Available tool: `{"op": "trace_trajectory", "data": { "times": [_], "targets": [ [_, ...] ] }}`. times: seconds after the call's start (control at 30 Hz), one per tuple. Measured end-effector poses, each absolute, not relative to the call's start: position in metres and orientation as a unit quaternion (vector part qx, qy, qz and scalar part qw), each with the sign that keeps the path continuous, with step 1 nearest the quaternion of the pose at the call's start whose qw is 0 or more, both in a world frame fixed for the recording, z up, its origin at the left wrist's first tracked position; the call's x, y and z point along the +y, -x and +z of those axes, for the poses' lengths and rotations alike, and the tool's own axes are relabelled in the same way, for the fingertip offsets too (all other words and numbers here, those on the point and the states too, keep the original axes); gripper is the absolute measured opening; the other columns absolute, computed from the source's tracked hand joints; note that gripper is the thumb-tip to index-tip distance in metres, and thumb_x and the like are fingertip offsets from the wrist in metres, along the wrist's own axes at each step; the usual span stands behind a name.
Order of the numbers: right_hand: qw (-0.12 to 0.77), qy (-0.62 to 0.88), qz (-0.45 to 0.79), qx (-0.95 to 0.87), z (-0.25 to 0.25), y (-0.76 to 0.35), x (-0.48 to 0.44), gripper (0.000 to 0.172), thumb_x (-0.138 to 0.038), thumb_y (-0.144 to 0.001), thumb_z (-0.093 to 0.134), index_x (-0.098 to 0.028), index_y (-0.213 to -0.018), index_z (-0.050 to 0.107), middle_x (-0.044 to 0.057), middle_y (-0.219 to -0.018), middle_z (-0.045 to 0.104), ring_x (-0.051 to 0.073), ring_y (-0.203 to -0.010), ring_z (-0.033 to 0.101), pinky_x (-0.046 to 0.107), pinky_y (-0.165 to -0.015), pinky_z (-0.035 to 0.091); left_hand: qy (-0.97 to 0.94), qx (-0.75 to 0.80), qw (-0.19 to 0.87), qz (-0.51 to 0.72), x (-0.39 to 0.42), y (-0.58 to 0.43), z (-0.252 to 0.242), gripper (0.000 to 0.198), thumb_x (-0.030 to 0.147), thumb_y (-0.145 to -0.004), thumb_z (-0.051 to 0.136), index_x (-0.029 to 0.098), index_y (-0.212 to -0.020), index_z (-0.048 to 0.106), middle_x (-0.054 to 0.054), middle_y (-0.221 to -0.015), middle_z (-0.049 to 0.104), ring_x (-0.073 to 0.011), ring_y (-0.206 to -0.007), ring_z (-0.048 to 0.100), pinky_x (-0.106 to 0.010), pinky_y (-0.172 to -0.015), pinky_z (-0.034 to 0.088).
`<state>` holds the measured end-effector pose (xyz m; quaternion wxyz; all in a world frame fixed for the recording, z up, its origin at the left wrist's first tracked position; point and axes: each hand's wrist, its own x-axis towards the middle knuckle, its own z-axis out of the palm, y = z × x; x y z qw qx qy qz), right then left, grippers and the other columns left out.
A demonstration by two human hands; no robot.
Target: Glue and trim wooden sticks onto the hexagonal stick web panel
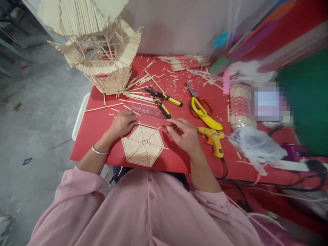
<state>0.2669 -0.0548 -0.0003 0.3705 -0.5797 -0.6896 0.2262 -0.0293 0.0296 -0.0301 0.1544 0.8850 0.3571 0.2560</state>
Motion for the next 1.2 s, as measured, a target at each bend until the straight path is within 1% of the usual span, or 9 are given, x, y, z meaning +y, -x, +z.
{"op": "trace_trajectory", "data": {
  "times": [0.13,0.27,0.5,0.57,0.83,0.93,1.03,1.1,1.2],
  "targets": [
    [0.363,0.689,0.092,-0.621,0.017,-0.324,-0.023,0.031,-0.039,-0.094,0.059,-0.024,-0.113,0.079,0.01,-0.106,0.077,0.025,-0.087,0.073,0.042,-0.079,0.06,-0.863,0.375,0.157,0.301,0.029,0.033,-0.026,0.02,0.031,-0.097,0.066,0.019,-0.083,0.073,-0.007,-0.084,0.071,-0.0211,-0.079,0.064,-0.036,-0.074,0.051],
    [0.237,0.751,0.057,-0.614,0.02,-0.367,0.011,0.037,-0.036,-0.086,0.064,-0.02,-0.117,0.077,0.014,-0.109,0.077,0.032,-0.101,0.072,0.049,-0.095,0.057,-0.82,0.396,0.199,0.363,0.026,0.031,-0.021,0.018,0.027,-0.096,0.063,0.02,-0.083,0.072,-0.006,-0.087,0.07,-0.0182,-0.077,0.063,-0.033,-0.07,0.052],
    [0.181,0.683,0.05,-0.706,0.018,-0.311,0.035,0.047,-0.036,-0.089,0.059,-0.016,-0.13,0.072,0.019,-0.123,0.074,0.036,-0.114,0.07,0.049,-0.1,0.054,-0.73,0.424,0.289,0.451,0.023,0.02,-0.015,0.016,0.028,-0.091,0.07,0.02,-0.077,0.07,-0.003,-0.078,0.069,-0.0162,-0.072,0.063,-0.032,-0.066,0.053],
    [0.127,0.661,0.065,-0.737,0.018,-0.285,0.043,0.051,-0.036,-0.087,0.063,-0.015,-0.133,0.07,0.021,-0.127,0.074,0.038,-0.119,0.068,0.051,-0.103,0.052,-0.692,0.44,0.332,0.466,0.023,0.019,-0.015,0.016,0.029,-0.09,0.072,0.02,-0.077,0.07,-0.002,-0.076,0.069,-0.0153,-0.07,0.062,-0.03,-0.063,0.052],
    [-0.09,0.668,0.109,-0.73,0.03,-0.25,0.066,0.072,-0.045,-0.076,0.076,-0.011,-0.139,0.064,0.031,-0.131,0.07,0.049,-0.117,0.068,0.057,-0.091,0.055,-0.579,0.451,0.475,0.485,0.024,0.018,-0.016,0.024,0.036,-0.091,0.073,0.02,-0.078,0.062,0.005,-0.061,0.055,-0.0087,-0.051,0.045,-0.025,-0.049,0.039],
    [-0.103,0.67,0.139,-0.721,0.034,-0.245,0.06,0.08,-0.061,-0.079,0.071,-0.013,-0.142,0.061,0.029,-0.142,0.065,0.048,-0.124,0.066,0.056,-0.096,0.054,-0.566,0.45,0.482,0.495,0.023,0.016,-0.014,0.023,0.034,-0.089,0.074,0.019,-0.077,0.062,0.005,-0.061,0.055,-0.0084,-0.052,0.044,-0.024,-0.051,0.039],
    [-0.066,0.711,0.17,-0.679,0.037,-0.235,0.054,0.078,-0.071,-0.091,0.051,-0.013,-0.143,0.059,0.027,-0.142,0.066,0.045,-0.127,0.066,0.055,-0.1,0.053,-0.545,0.455,0.481,0.515,0.022,0.015,-0.011,0.019,0.03,-0.086,0.076,0.019,-0.075,0.065,0.003,-0.063,0.059,-0.0085,-0.055,0.046,-0.024,-0.053,0.038],
    [-0.043,0.736,0.174,-0.653,0.038,-0.226,0.052,0.084,-0.075,-0.096,0.038,-0.01,-0.147,0.054,0.029,-0.141,0.066,0.045,-0.13,0.064,0.055,-0.103,0.051,-0.533,0.459,0.483,0.522,0.022,0.015,-0.009,0.017,0.028,-0.085,0.076,0.019,-0.075,0.067,0.003,-0.063,0.059,-0.0086,-0.056,0.045,-0.024,-0.053,0.037],
    [-0.051,0.745,0.142,-0.65,0.038,-0.213,0.053,0.103,-0.082,-0.087,0.052,-0.002,-0.152,0.047,0.035,-0.148,0.058,0.048,-0.138,0.056,0.058,-0.109,0.048,-0.523,0.46,0.482,0.531,0.022,0.016,-0.008,0.015,0.025,-0.084,0.077,0.019,-0.074,0.068,0.002,-0.062,0.06,-0.0085,-0.054,0.044,-0.024,-0.052,0.034]
  ]
}}
